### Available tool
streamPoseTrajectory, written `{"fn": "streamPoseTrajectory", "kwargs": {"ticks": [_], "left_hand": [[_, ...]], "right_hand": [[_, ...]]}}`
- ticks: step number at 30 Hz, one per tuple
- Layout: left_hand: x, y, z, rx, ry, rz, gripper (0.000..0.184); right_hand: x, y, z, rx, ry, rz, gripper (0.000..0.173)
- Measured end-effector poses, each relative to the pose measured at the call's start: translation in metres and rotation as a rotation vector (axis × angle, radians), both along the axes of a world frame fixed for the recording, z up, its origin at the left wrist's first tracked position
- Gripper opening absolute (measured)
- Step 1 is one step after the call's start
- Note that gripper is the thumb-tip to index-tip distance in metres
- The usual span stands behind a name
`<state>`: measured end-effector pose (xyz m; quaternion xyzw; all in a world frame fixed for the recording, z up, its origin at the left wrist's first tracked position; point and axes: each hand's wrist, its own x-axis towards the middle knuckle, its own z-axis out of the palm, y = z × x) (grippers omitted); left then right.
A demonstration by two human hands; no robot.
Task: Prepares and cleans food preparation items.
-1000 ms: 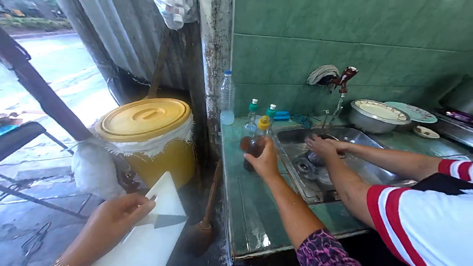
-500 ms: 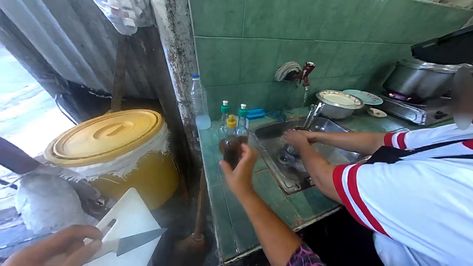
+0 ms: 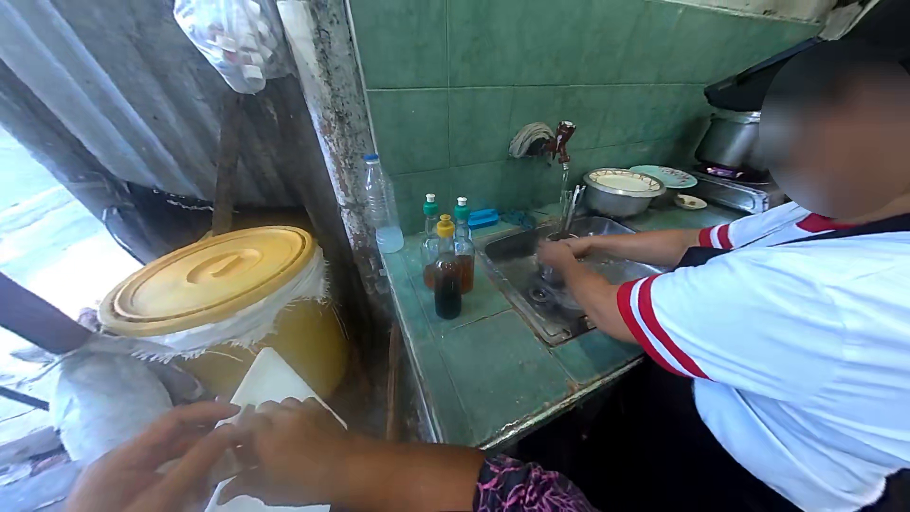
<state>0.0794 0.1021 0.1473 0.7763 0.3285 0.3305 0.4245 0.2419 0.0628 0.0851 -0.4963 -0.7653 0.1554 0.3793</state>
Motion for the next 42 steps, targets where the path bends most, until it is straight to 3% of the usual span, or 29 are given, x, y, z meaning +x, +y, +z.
{"fn": "streamPoseTrajectory", "kwargs": {"ticks": [7,13,16,19,22,24,26,31,37,39,42], "left_hand": [[-0.021,-0.006,0.019,-0.006,0.011,-0.043,0.044],[-0.039,-0.009,0.057,0.177,0.032,-0.093,0.048],[-0.048,-0.019,0.085,0.251,0.038,-0.142,0.047],[-0.056,-0.017,0.102,0.282,-0.009,-0.073,0.042],[-0.067,0.0,0.108,0.377,-0.146,-0.109,0.06],[-0.057,-0.012,0.122,0.262,-0.165,-0.047,0.072],[-0.039,-0.017,0.111,0.14,-0.279,0.0,0.067],[0.009,-0.024,0.06,0.106,-0.368,-0.161,0.044],[0.024,-0.02,0.044,-0.272,-0.425,0.088,0.031],[0.024,-0.013,0.046,-0.264,-0.422,0.111,0.031],[0.029,-0.021,0.063,-0.074,-0.276,0.048,0.033]], "right_hand": [[-0.004,-0.009,0.018,0.008,0.002,0.015,0.029],[0.053,-0.062,0.078,0.008,0.171,-0.333,0.029],[0.079,-0.1,0.099,0.205,0.292,-0.452,0.02],[0.092,-0.145,0.121,0.445,0.271,-0.493,0.021],[0.095,-0.186,0.14,0.631,0.235,-0.496,0.022],[0.094,-0.206,0.15,0.751,0.21,-0.485,0.022],[0.09,-0.219,0.156,0.834,0.214,-0.46,0.021],[0.092,-0.237,0.15,0.848,0.201,-0.43,0.021],[0.112,-0.256,0.133,0.748,0.168,-0.501,0.015],[0.122,-0.26,0.13,0.709,0.195,-0.506,0.014],[0.137,-0.266,0.123,0.648,0.242,-0.471,0.016]]}}
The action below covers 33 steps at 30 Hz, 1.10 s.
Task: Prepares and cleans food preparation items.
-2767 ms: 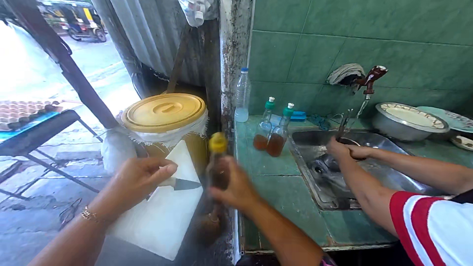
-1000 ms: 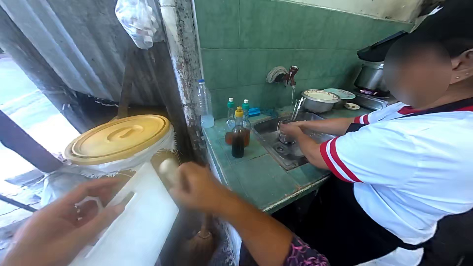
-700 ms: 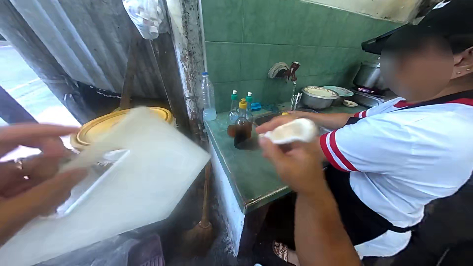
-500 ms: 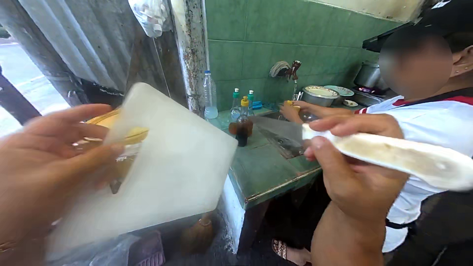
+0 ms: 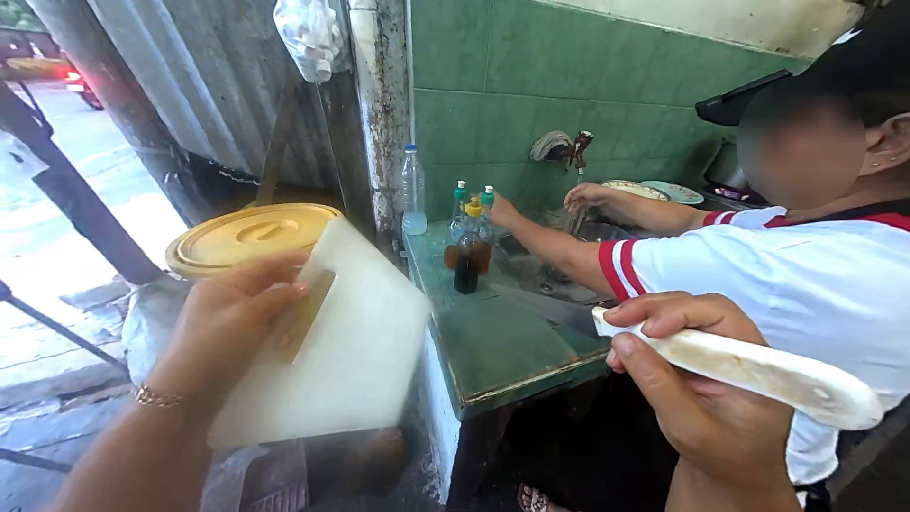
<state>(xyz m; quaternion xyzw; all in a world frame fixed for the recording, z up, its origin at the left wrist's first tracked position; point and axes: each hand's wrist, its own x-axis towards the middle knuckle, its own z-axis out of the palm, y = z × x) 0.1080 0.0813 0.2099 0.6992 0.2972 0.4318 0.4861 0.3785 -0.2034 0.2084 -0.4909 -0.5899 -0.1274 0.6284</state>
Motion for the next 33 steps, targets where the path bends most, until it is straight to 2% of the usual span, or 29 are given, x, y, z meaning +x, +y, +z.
{"fn": "streamPoseTrajectory", "kwargs": {"ticks": [3,5,7,9,11,14,19,22,26,29,33], "left_hand": [[0.015,-0.019,0.032,0.331,0.211,-0.097,0.03],[0.022,-0.029,0.057,0.454,0.248,-0.116,0.029],[0.023,-0.036,0.08,0.443,0.215,-0.1,0.029],[0.026,-0.042,0.095,0.342,0.114,-0.047,0.029],[0.034,-0.047,0.091,0.185,-0.011,0.007,0.028],[0.053,-0.05,0.042,-0.071,-0.106,0.075,0.029],[0.076,-0.043,-0.101,-0.539,-0.156,0.262,0.029],[0.092,-0.054,-0.155,-0.673,-0.196,0.395,0.033],[0.123,-0.066,-0.188,-0.711,-0.212,0.472,0.036],[0.145,-0.067,-0.211,-0.633,-0.2,0.472,0.036],[0.17,-0.068,-0.214,-0.557,-0.148,0.455,0.031]], "right_hand": [[0.013,-0.002,0.0,0.013,-0.013,0.081,0.015],[0.019,-0.005,0.001,0.048,-0.026,0.121,0.013],[0.023,-0.01,0.003,0.1,-0.04,0.141,0.014],[0.027,-0.016,0.005,0.166,-0.052,0.161,0.016],[0.03,-0.019,0.002,0.237,-0.049,0.201,0.018],[0.035,-0.02,-0.01,0.221,-0.042,0.221,0.017],[0.055,-0.016,-0.058,0.031,-0.139,0.181,0.005],[0.06,-0.018,-0.085,-0.103,-0.135,0.163,0.007],[0.06,-0.017,-0.123,-0.255,-0.102,0.176,0.008],[0.06,-0.013,-0.154,-0.312,-0.128,0.134,0.011],[0.055,-0.001,-0.184,-0.377,-0.186,0.054,0.011]]}}
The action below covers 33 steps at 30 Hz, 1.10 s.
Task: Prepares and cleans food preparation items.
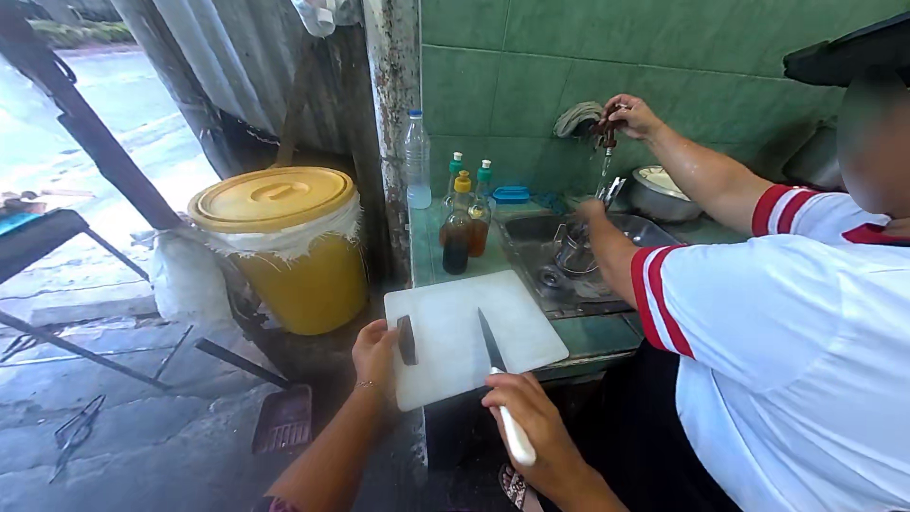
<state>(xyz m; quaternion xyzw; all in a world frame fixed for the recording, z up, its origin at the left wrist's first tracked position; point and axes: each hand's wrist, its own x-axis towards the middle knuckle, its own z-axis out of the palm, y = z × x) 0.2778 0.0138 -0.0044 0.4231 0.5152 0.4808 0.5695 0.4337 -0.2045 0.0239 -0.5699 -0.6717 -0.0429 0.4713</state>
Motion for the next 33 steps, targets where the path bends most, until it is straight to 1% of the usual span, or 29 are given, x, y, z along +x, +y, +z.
{"fn": "streamPoseTrajectory", "kwargs": {"ticks": [2,5,7,10,15,17,19,21,23,24,27,28,29,31,32,33], "left_hand": [[0.008,0.003,0.0,0.013,0.07,-0.043,0.031],[0.014,0.008,-0.001,0.008,0.213,-0.106,0.036],[0.014,0.011,-0.003,-0.004,0.269,-0.14,0.037],[0.012,0.011,-0.004,0.014,0.297,-0.162,0.036],[0.016,0.006,-0.004,0.056,0.349,-0.18,0.036],[0.02,0.005,-0.006,0.075,0.359,-0.205,0.037],[0.025,0.006,-0.01,0.128,0.395,-0.217,0.037],[0.028,0.009,-0.011,0.187,0.436,-0.238,0.041],[0.029,0.015,-0.015,0.228,0.461,-0.272,0.046],[0.028,0.018,-0.017,0.243,0.468,-0.288,0.049],[0.027,0.02,-0.016,0.275,0.516,-0.323,0.061],[0.027,0.018,-0.013,0.295,0.568,-0.325,0.067],[0.027,0.016,-0.009,0.349,0.637,-0.326,0.073],[0.028,0.016,-0.003,0.551,0.774,-0.331,0.08],[0.029,0.018,-0.001,0.668,0.805,-0.349,0.078],[0.031,0.022,0.002,0.772,0.799,-0.381,0.072]], "right_hand": [[-0.003,0.008,-0.007,-0.067,-0.022,-0.007,0.012],[-0.003,0.021,-0.009,-0.173,-0.029,-0.007,0.019],[-0.001,0.029,-0.009,-0.228,-0.038,-0.025,0.023],[0.004,0.035,-0.009,-0.355,-0.048,-0.007,0.037],[0.01,0.033,-0.015,-0.462,-0.127,0.004,0.058],[0.012,0.034,-0.018,-0.458,-0.105,-0.021,0.06],[0.015,0.036,-0.022,-0.4,-0.073,-0.074,0.059],[0.017,0.038,-0.031,-0.322,-0.067,-0.153,0.057],[0.015,0.04,-0.04,-0.275,-0.085,-0.217,0.059],[0.013,0.039,-0.041,-0.292,-0.097,-0.229,0.064],[0.007,0.038,-0.031,-0.484,-0.109,-0.196,0.093],[0.006,0.039,-0.028,-0.535,-0.108,-0.188,0.099],[0.005,0.04,-0.024,-0.579,-0.1,-0.181,0.102],[0.004,0.045,-0.017,-0.637,-0.086,-0.194,0.101],[0.002,0.048,-0.016,-0.654,-0.083,-0.213,0.1],[0.001,0.052,-0.014,-0.674,-0.08,-0.237,0.099]]}}
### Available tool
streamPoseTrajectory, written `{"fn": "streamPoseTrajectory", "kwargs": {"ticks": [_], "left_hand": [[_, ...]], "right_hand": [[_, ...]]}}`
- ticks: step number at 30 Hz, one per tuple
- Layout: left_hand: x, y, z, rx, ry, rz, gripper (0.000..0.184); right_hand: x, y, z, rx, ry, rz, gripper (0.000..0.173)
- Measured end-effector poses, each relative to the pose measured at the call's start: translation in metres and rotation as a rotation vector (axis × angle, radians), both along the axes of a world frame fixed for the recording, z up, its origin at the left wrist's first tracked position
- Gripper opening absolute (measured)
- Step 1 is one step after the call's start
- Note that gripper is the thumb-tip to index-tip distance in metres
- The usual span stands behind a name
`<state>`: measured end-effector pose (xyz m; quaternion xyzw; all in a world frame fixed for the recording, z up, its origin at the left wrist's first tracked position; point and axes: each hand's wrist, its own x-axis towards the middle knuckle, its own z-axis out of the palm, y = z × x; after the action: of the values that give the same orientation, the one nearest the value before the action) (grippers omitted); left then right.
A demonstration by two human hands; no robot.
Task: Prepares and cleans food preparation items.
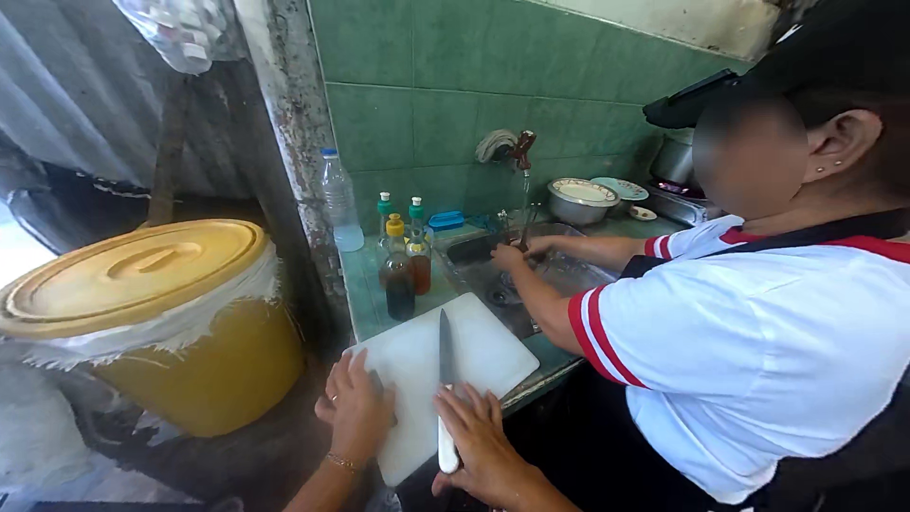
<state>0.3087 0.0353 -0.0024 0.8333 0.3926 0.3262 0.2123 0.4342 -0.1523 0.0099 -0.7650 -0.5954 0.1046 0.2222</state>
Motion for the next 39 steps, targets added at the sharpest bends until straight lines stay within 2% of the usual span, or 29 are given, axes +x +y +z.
{"fn": "streamPoseTrajectory", "kwargs": {"ticks": [2,4,7,10,11,13,16,17,20,22,25,27,29,32,35,39], "left_hand": [[0.009,0.008,0.006,0.103,-0.047,-0.169,0.051],[0.024,0.02,0.014,0.105,-0.118,-0.397,0.033],[0.047,0.04,0.022,-0.02,-0.074,-0.67,0.031],[0.056,0.053,0.018,-0.133,0.114,-0.796,0.036],[0.057,0.055,0.013,-0.128,0.142,-0.81,0.037],[0.055,0.055,0.008,-0.103,0.134,-0.814,0.035],[0.053,0.052,0.007,-0.108,0.135,-0.792,0.033],[0.054,0.051,0.007,-0.101,0.118,-0.776,0.033],[0.055,0.049,0.007,-0.134,0.043,-0.714,0.035],[0.055,0.05,0.007,-0.159,0.038,-0.703,0.035],[0.053,0.053,0.005,-0.165,0.022,-0.731,0.032],[0.053,0.055,0.003,-0.173,-0.021,-0.75,0.031],[0.053,0.057,0.0,-0.184,-0.062,-0.772,0.03],[0.052,0.059,-0.002,-0.196,-0.11,-0.807,0.028],[0.051,0.058,-0.001,-0.202,-0.102,-0.836,0.03],[0.054,0.057,-0.008,-0.147,-0.174,-0.878,0.034]], "right_hand": [[-0.002,0.01,0.006,-0.075,-0.003,-0.047,0.101],[0.0,0.022,0.014,-0.152,0.022,-0.059,0.103],[0.002,0.038,0.027,-0.214,0.08,-0.019,0.106],[0.005,0.042,0.033,-0.286,0.153,0.031,0.113],[0.007,0.041,0.032,-0.271,0.188,0.033,0.114],[0.009,0.039,0.025,-0.136,0.251,-0.024,0.105],[0.009,0.041,0.012,0.148,0.317,-0.205,0.072],[0.009,0.042,0.009,0.212,0.314,-0.247,0.068],[0.006,0.045,-0.002,0.301,0.259,-0.284,0.071],[0.003,0.05,0.0,0.221,0.196,-0.287,0.074],[-0.003,0.06,0.022,-0.099,0.136,-0.327,0.074],[-0.008,0.069,0.04,-0.28,0.17,-0.379,0.067],[-0.013,0.073,0.054,-0.375,0.214,-0.453,0.058],[-0.014,0.075,0.064,-0.395,0.277,-0.511,0.048],[-0.009,0.074,0.063,-0.284,0.431,-0.51,0.041],[-0.011,0.076,0.05,-0.16,0.528,-0.492,0.044]]}}
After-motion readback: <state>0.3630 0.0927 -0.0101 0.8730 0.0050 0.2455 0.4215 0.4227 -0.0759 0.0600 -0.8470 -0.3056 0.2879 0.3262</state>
